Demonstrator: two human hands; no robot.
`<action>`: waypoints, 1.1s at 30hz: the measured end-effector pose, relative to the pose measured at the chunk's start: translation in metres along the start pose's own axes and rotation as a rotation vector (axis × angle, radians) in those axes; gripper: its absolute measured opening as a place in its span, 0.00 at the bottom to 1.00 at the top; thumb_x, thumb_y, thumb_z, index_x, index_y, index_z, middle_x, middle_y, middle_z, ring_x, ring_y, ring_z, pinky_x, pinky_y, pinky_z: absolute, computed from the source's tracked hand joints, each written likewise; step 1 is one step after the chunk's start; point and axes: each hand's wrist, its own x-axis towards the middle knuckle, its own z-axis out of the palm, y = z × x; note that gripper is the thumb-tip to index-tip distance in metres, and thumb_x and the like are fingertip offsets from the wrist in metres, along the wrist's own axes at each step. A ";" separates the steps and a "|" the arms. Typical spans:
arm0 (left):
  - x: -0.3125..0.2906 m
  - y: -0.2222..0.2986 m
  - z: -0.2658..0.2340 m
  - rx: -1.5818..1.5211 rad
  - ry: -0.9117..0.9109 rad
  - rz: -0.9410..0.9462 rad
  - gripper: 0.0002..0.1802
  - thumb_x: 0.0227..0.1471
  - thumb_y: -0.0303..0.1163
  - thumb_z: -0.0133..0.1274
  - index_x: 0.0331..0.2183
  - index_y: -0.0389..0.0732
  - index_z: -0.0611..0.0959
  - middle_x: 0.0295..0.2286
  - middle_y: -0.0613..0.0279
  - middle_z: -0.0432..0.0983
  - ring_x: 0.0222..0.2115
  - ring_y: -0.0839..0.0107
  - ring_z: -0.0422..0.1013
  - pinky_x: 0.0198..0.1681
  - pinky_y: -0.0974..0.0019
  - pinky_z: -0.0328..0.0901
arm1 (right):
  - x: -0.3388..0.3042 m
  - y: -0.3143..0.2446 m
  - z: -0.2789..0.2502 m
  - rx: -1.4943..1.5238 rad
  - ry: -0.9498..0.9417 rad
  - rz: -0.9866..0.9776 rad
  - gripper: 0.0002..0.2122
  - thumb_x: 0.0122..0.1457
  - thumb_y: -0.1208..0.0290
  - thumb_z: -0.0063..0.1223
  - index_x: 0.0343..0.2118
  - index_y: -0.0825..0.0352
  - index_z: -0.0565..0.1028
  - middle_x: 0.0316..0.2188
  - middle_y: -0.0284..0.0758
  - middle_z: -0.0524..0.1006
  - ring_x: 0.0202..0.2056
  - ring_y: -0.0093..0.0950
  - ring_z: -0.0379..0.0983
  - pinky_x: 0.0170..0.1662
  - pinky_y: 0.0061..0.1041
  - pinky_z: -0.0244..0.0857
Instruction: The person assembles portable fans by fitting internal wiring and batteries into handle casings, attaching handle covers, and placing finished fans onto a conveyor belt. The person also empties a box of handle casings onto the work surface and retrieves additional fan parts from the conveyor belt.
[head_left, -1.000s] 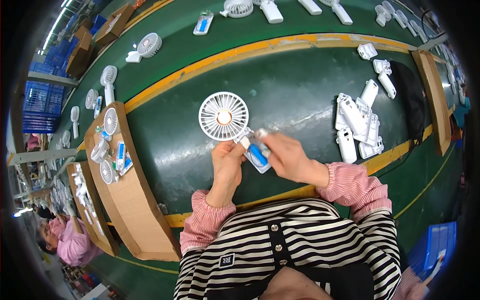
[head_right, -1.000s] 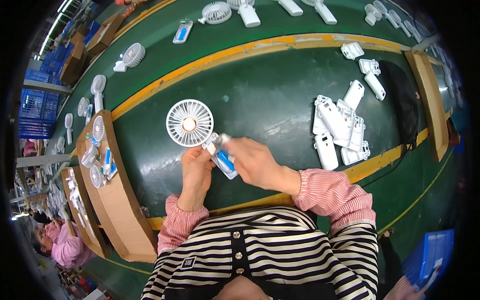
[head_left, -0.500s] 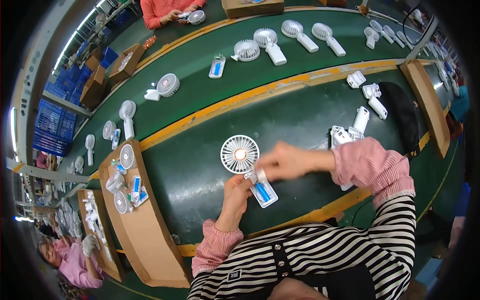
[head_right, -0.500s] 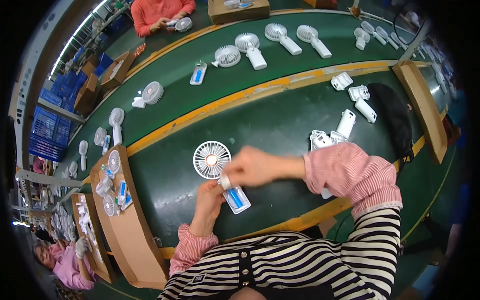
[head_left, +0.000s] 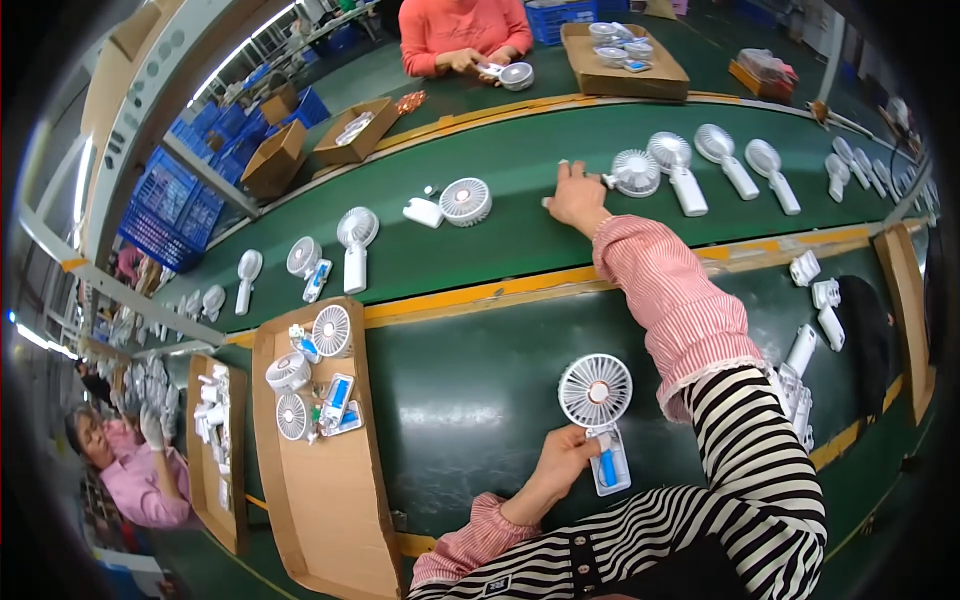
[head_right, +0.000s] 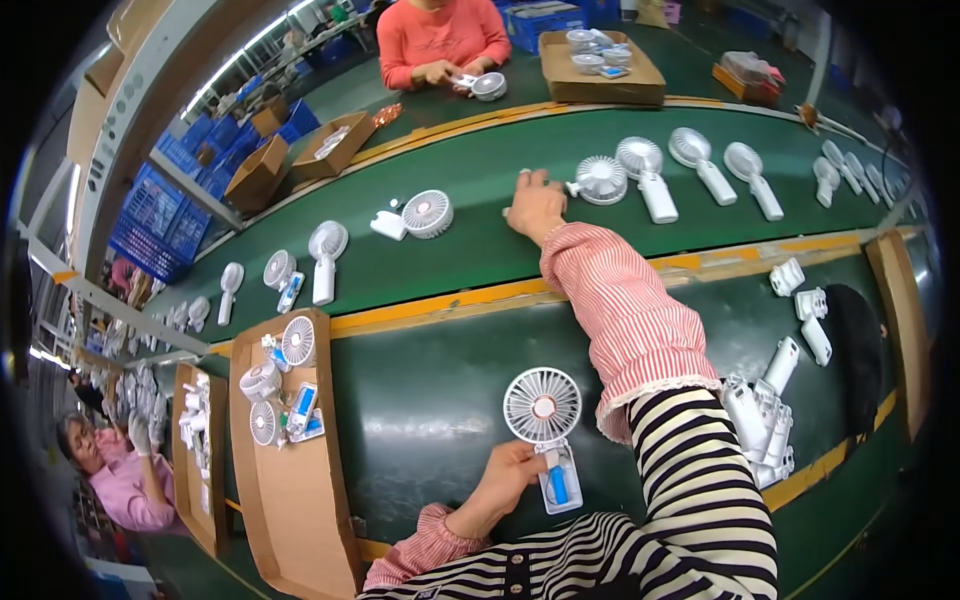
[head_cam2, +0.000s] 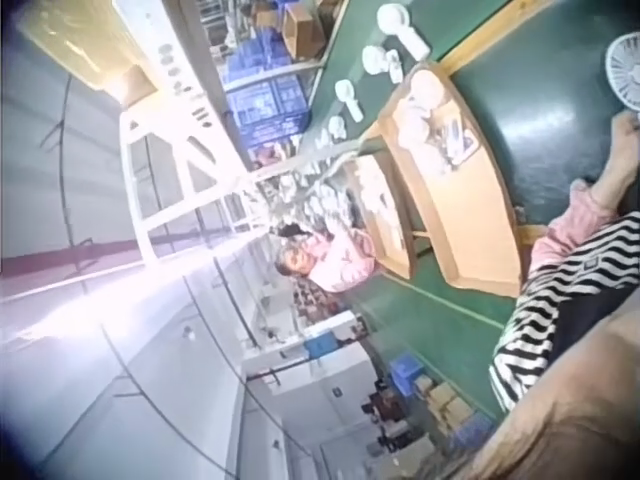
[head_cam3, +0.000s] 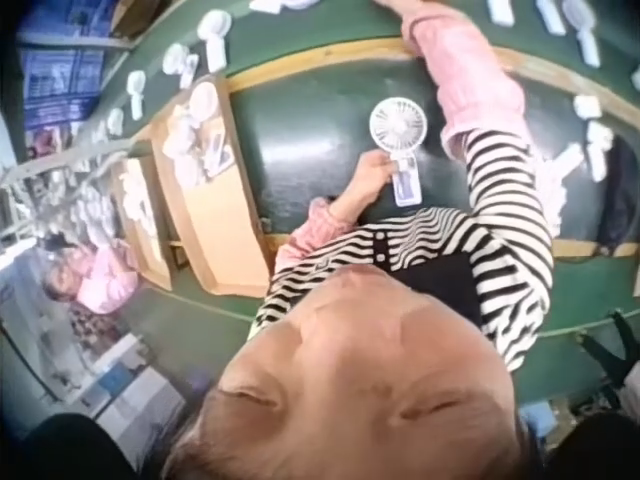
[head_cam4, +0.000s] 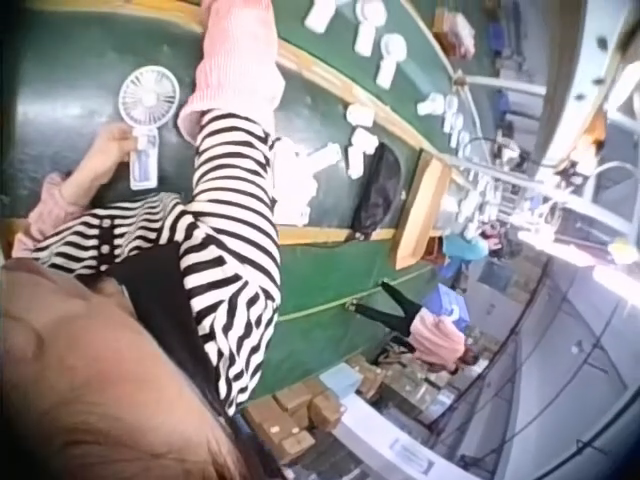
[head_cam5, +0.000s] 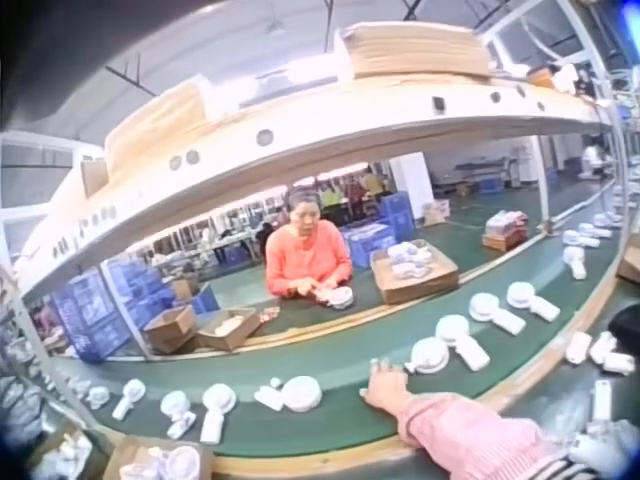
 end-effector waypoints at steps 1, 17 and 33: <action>0.002 -0.001 0.000 0.005 -0.020 0.008 0.09 0.46 0.22 0.49 0.33 0.33 0.76 0.27 0.65 0.74 0.26 0.78 0.69 0.29 0.75 0.64 | 0.008 0.002 0.002 -0.007 -0.008 -0.011 0.35 0.46 0.51 0.49 0.53 0.67 0.55 0.52 0.45 0.57 0.45 0.45 0.63 0.42 0.41 0.61; 0.006 0.000 -0.003 -0.010 -0.068 0.037 0.09 0.45 0.19 0.47 0.33 0.32 0.76 0.29 0.65 0.73 0.29 0.78 0.68 0.35 0.75 0.62 | 0.024 -0.061 -0.003 1.005 0.107 -0.092 0.20 0.41 0.74 0.48 0.42 0.58 0.73 0.47 0.39 0.64 0.46 0.37 0.62 0.48 0.26 0.57; 0.011 -0.007 -0.004 0.022 -0.102 0.139 0.10 0.46 0.21 0.47 0.34 0.32 0.76 0.29 0.66 0.73 0.29 0.79 0.67 0.34 0.75 0.62 | -0.002 -0.075 0.005 0.395 0.417 -0.162 0.19 0.42 0.69 0.53 0.41 0.62 0.71 0.42 0.45 0.64 0.42 0.43 0.61 0.46 0.37 0.58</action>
